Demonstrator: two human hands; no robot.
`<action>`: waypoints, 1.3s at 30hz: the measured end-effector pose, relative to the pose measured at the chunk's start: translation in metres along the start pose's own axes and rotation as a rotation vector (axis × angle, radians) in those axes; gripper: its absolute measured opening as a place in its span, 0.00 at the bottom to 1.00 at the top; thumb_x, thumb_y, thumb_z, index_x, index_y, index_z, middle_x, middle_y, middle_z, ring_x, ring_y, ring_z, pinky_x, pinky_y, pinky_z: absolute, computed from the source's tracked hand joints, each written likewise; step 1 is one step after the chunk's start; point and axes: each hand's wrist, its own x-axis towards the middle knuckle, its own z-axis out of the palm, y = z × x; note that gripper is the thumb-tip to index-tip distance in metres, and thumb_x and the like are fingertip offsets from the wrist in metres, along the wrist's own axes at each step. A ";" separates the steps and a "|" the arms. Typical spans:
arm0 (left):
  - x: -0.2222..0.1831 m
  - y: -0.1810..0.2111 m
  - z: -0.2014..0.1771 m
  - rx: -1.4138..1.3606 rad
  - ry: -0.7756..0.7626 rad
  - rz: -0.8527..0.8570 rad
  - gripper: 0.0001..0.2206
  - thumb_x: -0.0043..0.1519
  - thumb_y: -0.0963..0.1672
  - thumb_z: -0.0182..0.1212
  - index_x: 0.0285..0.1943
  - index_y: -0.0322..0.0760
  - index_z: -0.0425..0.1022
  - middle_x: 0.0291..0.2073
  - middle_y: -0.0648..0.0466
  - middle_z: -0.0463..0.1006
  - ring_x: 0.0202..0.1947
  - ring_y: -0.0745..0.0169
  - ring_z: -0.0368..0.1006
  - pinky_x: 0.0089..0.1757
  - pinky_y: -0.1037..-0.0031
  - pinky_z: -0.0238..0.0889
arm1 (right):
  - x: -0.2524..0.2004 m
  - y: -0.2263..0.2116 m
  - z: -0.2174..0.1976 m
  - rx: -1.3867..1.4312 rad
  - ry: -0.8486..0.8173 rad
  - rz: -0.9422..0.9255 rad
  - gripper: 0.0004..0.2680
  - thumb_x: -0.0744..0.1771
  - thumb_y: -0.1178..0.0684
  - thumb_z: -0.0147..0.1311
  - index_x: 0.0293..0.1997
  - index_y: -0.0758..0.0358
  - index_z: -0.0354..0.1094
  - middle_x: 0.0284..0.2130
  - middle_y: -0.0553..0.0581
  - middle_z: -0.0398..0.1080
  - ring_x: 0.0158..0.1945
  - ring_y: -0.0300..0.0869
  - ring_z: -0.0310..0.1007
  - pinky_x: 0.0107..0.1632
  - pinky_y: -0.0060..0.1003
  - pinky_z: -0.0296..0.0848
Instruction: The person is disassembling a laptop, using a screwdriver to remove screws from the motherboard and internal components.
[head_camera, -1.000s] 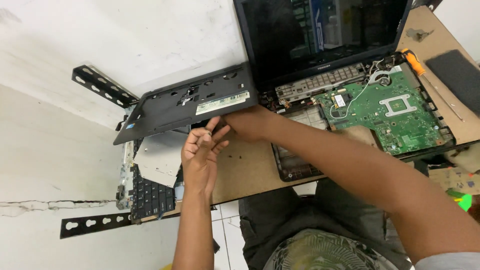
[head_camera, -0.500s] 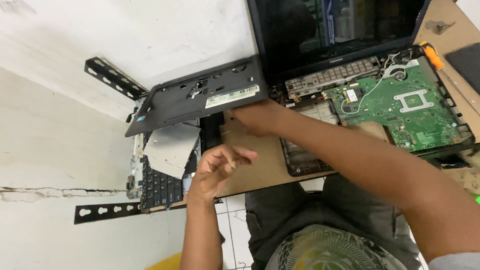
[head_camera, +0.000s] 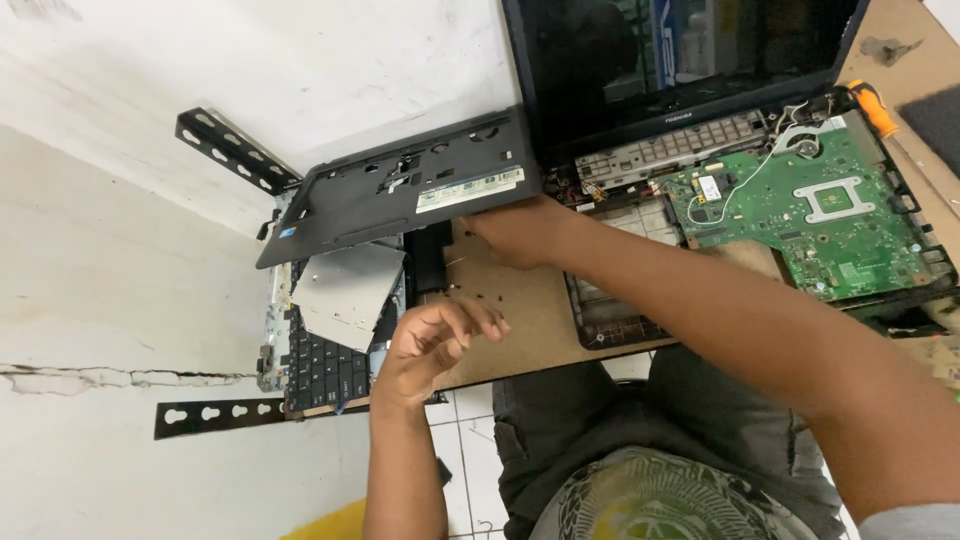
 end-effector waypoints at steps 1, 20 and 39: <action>0.000 0.000 0.000 -0.001 0.000 -0.001 0.06 0.58 0.39 0.55 0.29 0.28 0.66 0.34 0.32 0.73 0.42 0.35 0.71 0.45 0.55 0.62 | 0.001 0.001 0.007 0.000 -0.001 0.001 0.12 0.61 0.57 0.51 0.48 0.60 0.69 0.36 0.57 0.73 0.43 0.47 0.74 0.41 0.42 0.74; -0.012 -0.009 0.000 0.069 0.082 -0.046 0.05 0.58 0.38 0.54 0.29 0.28 0.65 0.28 0.38 0.72 0.38 0.40 0.71 0.42 0.59 0.60 | 0.015 0.001 0.041 -0.087 0.135 -0.035 0.13 0.63 0.53 0.50 0.51 0.55 0.67 0.39 0.53 0.72 0.47 0.46 0.72 0.49 0.41 0.69; -0.032 -0.008 0.001 0.119 0.313 -0.099 0.05 0.58 0.39 0.55 0.30 0.27 0.68 0.24 0.42 0.69 0.34 0.45 0.70 0.39 0.62 0.61 | -0.016 -0.001 -0.002 -0.171 0.125 -0.182 0.17 0.63 0.49 0.52 0.58 0.55 0.61 0.40 0.54 0.69 0.43 0.49 0.71 0.42 0.41 0.72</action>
